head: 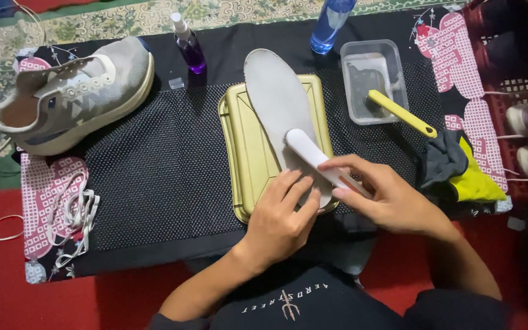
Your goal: The person scrubs a white shoe insole with a yellow brush, dipping it into a container of water. They then flip the insole to scrub the orange sole side and later use a white brush to continue cleaning the white side.
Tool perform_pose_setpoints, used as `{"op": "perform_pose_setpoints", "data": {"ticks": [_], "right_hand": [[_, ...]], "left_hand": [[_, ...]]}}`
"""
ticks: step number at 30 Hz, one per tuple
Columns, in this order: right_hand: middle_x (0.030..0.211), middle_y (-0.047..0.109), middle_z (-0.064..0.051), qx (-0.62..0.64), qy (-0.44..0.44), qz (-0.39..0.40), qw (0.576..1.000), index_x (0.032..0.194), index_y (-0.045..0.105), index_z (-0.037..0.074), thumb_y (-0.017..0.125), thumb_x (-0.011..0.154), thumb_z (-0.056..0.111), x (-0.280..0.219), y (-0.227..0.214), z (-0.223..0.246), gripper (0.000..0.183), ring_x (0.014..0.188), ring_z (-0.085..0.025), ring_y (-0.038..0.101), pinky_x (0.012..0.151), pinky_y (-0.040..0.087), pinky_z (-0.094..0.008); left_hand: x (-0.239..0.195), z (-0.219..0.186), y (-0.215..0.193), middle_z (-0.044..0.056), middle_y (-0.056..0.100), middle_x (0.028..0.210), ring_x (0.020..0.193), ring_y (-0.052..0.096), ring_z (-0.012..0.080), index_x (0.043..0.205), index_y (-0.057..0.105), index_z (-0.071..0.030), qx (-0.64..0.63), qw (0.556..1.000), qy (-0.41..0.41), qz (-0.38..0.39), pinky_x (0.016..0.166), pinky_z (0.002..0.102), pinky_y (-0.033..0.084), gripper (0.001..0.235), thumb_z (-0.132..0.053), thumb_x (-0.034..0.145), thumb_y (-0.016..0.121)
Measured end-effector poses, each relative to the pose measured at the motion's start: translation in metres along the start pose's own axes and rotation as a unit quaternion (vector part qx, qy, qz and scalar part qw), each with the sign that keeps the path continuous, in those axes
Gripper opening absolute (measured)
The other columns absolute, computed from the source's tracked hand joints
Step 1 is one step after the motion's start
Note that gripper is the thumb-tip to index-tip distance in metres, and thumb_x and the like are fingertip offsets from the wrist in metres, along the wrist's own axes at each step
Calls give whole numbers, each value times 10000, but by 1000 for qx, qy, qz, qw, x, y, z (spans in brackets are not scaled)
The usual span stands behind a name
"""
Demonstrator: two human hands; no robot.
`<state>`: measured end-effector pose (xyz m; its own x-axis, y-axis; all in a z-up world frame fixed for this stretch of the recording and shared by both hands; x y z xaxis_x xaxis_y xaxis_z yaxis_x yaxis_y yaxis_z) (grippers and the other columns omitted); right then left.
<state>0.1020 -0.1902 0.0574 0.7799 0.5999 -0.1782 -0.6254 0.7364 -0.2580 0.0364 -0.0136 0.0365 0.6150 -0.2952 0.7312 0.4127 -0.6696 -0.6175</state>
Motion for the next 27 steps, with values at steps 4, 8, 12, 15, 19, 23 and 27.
{"op": "perform_pose_setpoints", "data": {"ticks": [4,8,12,15,19,23,27], "right_hand": [[702,707,-133,-258,-3,-20,966,1448,478,117,642,908,132,7,-1,13,564,477,-261,641,445,519,-385],[966,733,-178,-423,-12,-35,905,1455,440,162,616,906,173,11,-7,9,577,764,-425,742,582,603,-552],[938,698,-155,-437,-38,-39,898,1497,420,196,580,925,137,4,1,30,597,655,-425,725,505,605,-530],[886,706,-156,-491,8,11,871,1514,421,191,541,936,121,-6,7,39,594,592,-389,749,478,627,-504],[824,693,-132,-587,105,99,796,1543,361,231,474,968,179,-2,16,46,588,561,-389,768,468,627,-507],[858,698,-200,-540,93,85,832,1576,310,280,516,934,222,62,20,24,677,754,-471,752,624,596,-601],[815,678,-213,-553,92,62,826,1579,282,295,480,951,227,68,26,21,662,741,-485,742,638,592,-587]], "left_hand": [[-6,1,5,223,672,1085,1081,673,415,1049,707,13,-12,1000,-6,-10,997,532,552,189,-106,904,721],[-6,-1,7,222,687,1100,1094,689,396,1040,719,32,-34,999,-14,-22,992,502,563,163,-95,942,687],[-8,-1,6,151,680,1009,988,699,327,987,735,-15,-28,998,1,-54,971,456,591,116,-100,951,664],[-6,-2,4,140,692,971,953,713,303,970,740,-21,-35,997,9,-63,965,438,602,130,-123,956,661],[-3,-3,1,139,691,919,908,725,297,909,737,-5,-27,998,1,-53,936,428,616,118,-77,949,652],[3,-2,-4,117,595,818,825,655,301,780,660,-25,-39,999,-1,-35,933,418,602,177,-49,938,585],[1,3,-4,101,580,818,822,648,288,775,652,-37,-50,998,-24,-18,921,422,600,133,-50,902,615]]}}
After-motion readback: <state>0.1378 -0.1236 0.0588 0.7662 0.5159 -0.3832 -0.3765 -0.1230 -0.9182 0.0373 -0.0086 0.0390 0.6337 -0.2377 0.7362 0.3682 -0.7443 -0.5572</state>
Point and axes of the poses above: each hand's wrist, its own x-axis towards the middle knuckle, its own y-axis out of the palm, z = x × y, the point moved 4 cm from there along x, towards the middle knuckle
